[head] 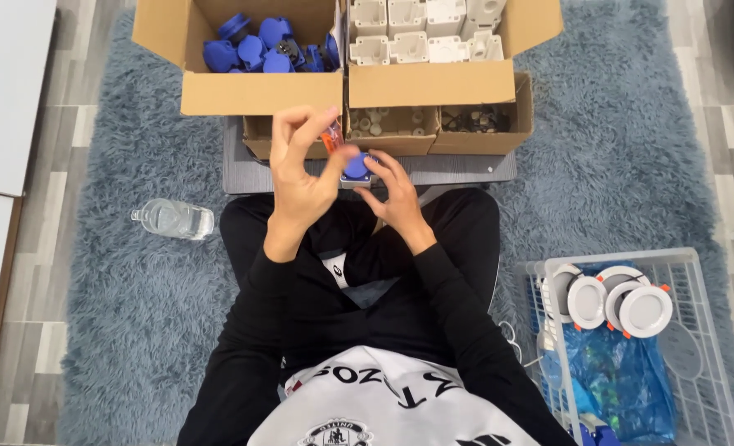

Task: Assembling electrical boxes by inserting and tightening screws using a screwdriver while sitting on the floor.

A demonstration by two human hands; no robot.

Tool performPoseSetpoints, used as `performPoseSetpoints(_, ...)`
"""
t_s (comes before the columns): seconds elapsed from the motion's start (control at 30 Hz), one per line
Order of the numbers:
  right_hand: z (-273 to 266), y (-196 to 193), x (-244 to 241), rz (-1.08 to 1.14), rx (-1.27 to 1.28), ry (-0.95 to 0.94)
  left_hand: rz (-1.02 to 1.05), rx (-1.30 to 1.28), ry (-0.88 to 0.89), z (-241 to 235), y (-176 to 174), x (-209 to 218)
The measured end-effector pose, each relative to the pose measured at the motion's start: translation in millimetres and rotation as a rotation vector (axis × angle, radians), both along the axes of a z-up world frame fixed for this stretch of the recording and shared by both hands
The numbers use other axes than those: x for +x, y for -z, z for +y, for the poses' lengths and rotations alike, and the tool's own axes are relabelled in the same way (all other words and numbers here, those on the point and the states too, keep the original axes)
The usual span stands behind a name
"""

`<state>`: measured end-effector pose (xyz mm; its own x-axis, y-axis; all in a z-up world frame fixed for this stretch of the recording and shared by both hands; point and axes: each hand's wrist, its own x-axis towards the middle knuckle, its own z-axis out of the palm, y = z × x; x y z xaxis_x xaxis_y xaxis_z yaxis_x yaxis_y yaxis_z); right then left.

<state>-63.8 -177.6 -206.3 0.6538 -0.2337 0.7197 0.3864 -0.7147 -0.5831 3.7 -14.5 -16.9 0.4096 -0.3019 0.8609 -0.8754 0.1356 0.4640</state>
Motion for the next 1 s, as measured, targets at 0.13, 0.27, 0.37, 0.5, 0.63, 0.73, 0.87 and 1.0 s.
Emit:
performPoseSetpoints(0.13, 1, 0, -1, -0.002, 0.003, -0.001, 0.059, -0.007, 0.075, -2, -7, -5)
performPoseSetpoints(0.27, 1, -1, -1, 0.003, -0.001, 0.002, 0.137, -0.02, 0.172, 0, -4, -6)
performPoseSetpoints(0.37, -1, 1, 1, -0.002, 0.0, 0.003, 0.036, 0.042, 0.036, 3, -4, -1)
performPoseSetpoints(0.5, 1, 1, 0, 0.002, -0.006, 0.013, 0.069, 0.003, 0.061, 1, -5, -2)
performPoseSetpoints(0.63, 1, -1, 1, -0.001, -0.008, 0.011, 0.089, 0.015, 0.128, 3, -8, -1)
performPoseSetpoints(0.73, -1, 0, 1, 0.003, -0.01, 0.002, 0.022, 0.053, 0.015, 7, 0, 7)
performPoseSetpoints(0.87, 0, -2, 1, 0.019, 0.001, -0.002, 0.028, 0.05, -0.018, 4, -3, 7)
performPoseSetpoints(1.0, -1, -1, 1, 0.026, -0.005, -0.002, 0.105, 0.015, 0.164, 4, -11, 5)
